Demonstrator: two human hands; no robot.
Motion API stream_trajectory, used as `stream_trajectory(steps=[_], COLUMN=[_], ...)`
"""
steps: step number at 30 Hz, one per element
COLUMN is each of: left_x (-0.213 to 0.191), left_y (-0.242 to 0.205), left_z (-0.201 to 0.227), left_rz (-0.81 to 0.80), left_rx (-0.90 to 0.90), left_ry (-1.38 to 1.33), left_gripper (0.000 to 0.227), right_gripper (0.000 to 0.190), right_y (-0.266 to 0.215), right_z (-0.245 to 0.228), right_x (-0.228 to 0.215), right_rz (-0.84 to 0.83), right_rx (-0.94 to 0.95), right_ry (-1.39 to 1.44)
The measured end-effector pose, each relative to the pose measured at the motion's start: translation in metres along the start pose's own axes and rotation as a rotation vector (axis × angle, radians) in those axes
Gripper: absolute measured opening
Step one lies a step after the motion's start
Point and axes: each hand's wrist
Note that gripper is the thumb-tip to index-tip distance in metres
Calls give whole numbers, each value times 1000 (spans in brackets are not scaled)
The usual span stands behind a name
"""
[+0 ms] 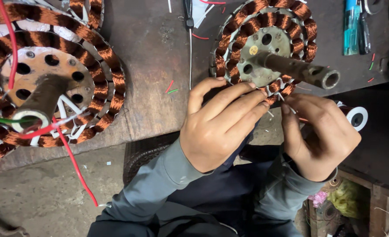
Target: The person assembles electrical components by inserting small white plastic pieces into slots on a circular copper-wound stator. They use scissors to trim excess material and handle multiple stators on a cluttered workbench.
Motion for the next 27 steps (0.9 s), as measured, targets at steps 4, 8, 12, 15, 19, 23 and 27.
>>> stream_trajectory(steps=[4, 8, 12, 15, 19, 23, 27], left_x=[1, 2, 1, 1, 1, 2, 2], left_y=[0, -1, 0, 0, 0, 0, 1], left_z=[0, 0, 0, 1, 1, 1, 1], left_rz=[2, 0, -1, 1, -1, 0, -9], left_rx=[0, -1, -9, -10, -12, -13, -7], left_ry=[11, 15, 10, 13, 14, 22, 27], left_gripper=[25, 24, 25, 26, 27, 27, 26], right_gripper=[18, 22, 21, 19, 17, 20, 19], right_y=[3, 4, 4, 4, 3, 4, 6], right_z=[-2, -5, -4, -1, 0, -3, -4], right_x=[-3, -4, -3, -2, -1, 1, 3], right_rz=[-32, -49, -34, -28, -14, -14, 4], right_rx=[-45, -49, -56, -71, -60, -67, -58], right_ry=[-14, -27, -29, -15, 4, -22, -45])
Point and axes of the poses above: each hand's wrist, its own y-axis towards the middle knuckle, its own x-axis out of the palm, z = x × y, and after that the axes turned 10 degrees about -z, right-handed
